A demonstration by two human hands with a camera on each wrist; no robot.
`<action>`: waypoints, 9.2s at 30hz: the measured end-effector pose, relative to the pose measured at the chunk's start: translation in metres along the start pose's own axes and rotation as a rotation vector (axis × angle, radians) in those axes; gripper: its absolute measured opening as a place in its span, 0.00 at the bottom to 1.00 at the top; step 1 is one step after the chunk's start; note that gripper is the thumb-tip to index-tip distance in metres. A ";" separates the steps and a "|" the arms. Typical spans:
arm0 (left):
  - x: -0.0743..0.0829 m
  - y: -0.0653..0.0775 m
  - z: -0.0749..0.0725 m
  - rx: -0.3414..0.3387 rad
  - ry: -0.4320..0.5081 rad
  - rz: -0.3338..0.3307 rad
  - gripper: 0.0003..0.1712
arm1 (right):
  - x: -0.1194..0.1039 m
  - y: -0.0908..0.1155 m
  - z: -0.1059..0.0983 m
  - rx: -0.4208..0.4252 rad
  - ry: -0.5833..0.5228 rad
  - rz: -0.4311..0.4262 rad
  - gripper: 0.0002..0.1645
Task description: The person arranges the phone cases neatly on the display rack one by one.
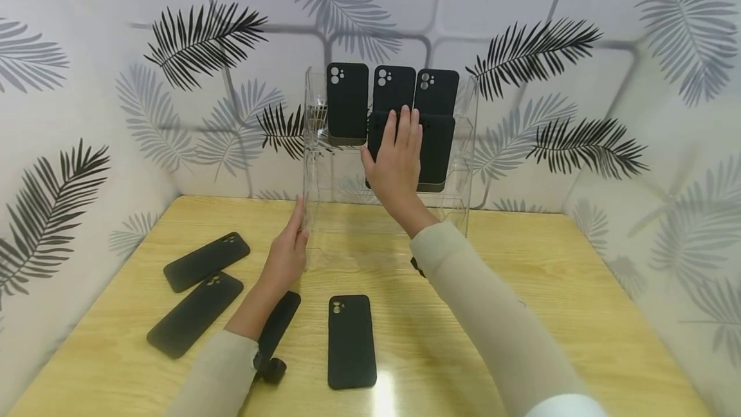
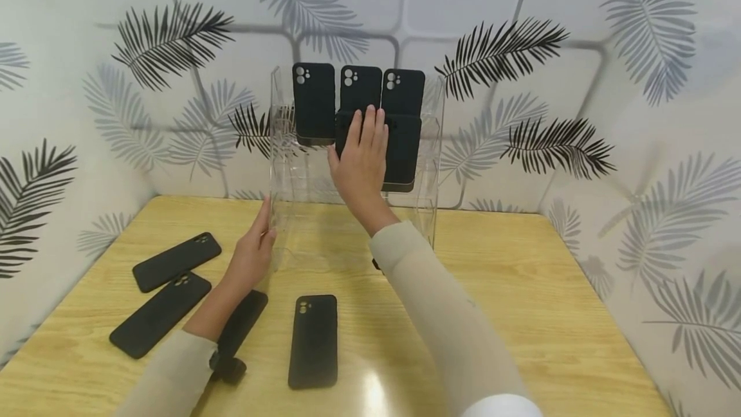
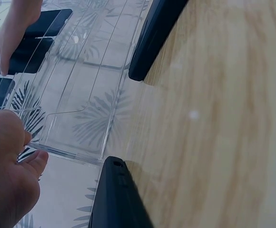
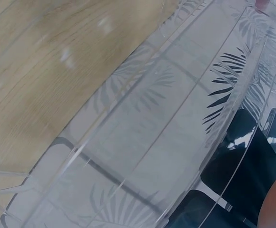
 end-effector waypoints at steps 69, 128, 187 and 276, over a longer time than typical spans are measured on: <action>-0.001 0.001 0.001 -0.003 -0.011 -0.001 0.41 | -0.033 0.224 -0.092 -0.975 -0.327 0.097 0.60; -0.001 0.001 0.002 0.022 -0.023 0.007 0.41 | -0.024 0.123 -0.063 -0.390 -0.359 -0.071 0.57; -0.003 0.000 0.002 0.004 0.017 -0.021 0.43 | -0.062 -0.021 0.001 -0.034 -0.273 -0.028 0.57; -0.005 0.001 0.003 -0.015 0.027 -0.024 0.41 | 0.148 0.078 -0.073 -0.055 -0.743 0.547 0.39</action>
Point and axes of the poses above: each hand's wrist, its own y-axis away from the middle knuckle, its own z-axis out of the palm, x = y × z, the point moved 1 cm from there along -y, towards the middle knuckle, and after that the axes turned 14 degrees about x, right-handed, at the moved point
